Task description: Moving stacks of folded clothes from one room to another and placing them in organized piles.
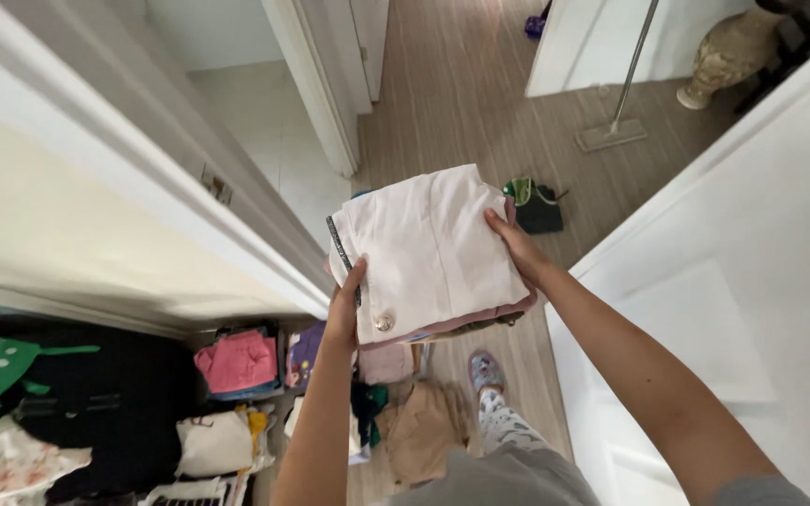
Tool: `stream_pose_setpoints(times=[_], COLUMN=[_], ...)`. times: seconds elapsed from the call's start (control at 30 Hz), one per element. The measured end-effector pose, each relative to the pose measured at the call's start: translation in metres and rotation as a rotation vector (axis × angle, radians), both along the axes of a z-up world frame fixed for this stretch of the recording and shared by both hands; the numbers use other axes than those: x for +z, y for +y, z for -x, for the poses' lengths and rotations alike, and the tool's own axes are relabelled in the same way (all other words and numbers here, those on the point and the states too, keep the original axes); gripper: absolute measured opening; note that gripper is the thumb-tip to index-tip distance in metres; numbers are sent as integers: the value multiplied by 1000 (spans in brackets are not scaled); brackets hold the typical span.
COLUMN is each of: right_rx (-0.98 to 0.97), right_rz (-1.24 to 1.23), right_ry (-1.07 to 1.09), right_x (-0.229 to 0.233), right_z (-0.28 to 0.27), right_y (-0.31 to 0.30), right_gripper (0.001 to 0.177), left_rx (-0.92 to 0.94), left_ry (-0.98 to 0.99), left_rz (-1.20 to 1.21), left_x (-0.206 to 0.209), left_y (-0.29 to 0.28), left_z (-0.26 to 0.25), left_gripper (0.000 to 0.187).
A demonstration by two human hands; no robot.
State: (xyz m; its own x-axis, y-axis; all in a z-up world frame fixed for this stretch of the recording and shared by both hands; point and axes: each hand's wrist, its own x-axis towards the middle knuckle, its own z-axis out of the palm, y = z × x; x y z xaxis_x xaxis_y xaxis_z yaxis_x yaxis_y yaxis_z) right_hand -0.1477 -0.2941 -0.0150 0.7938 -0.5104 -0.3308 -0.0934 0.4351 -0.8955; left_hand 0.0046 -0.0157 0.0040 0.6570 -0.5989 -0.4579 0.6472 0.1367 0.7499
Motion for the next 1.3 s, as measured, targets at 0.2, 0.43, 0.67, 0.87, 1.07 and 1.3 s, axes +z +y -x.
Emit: stream_pose_setpoints(times=[0.2,0.43,0.67,0.87,1.07,1.3], right_rx=[61,129,49,82,-9,-19], right_rz=[-9,4,-16,-61,-86,-25], right_ry=[-9,11,85,3,70,17], right_x=[24,16,21,11,6,-3], right_z=[-39,-61,-67,-75,-94,-131], right_y=[-92,-190,-228,-248,-268,-312], right_gripper=[106,105,107,106,116,117], left_rx=[33,43,3,-30,-54,-80], left_ry=[-23,-22,23,4,-27,13], left_rz=[3,3,22,-15,-33,-24], left_x=[-7,-10,-17,-27,-23,-42], left_y=[-92,-182,-231,-254,-280,-323], left_z=[-31,-49,-64,-82,-105,-155], left_gripper=[76,76,79,81,81,79])
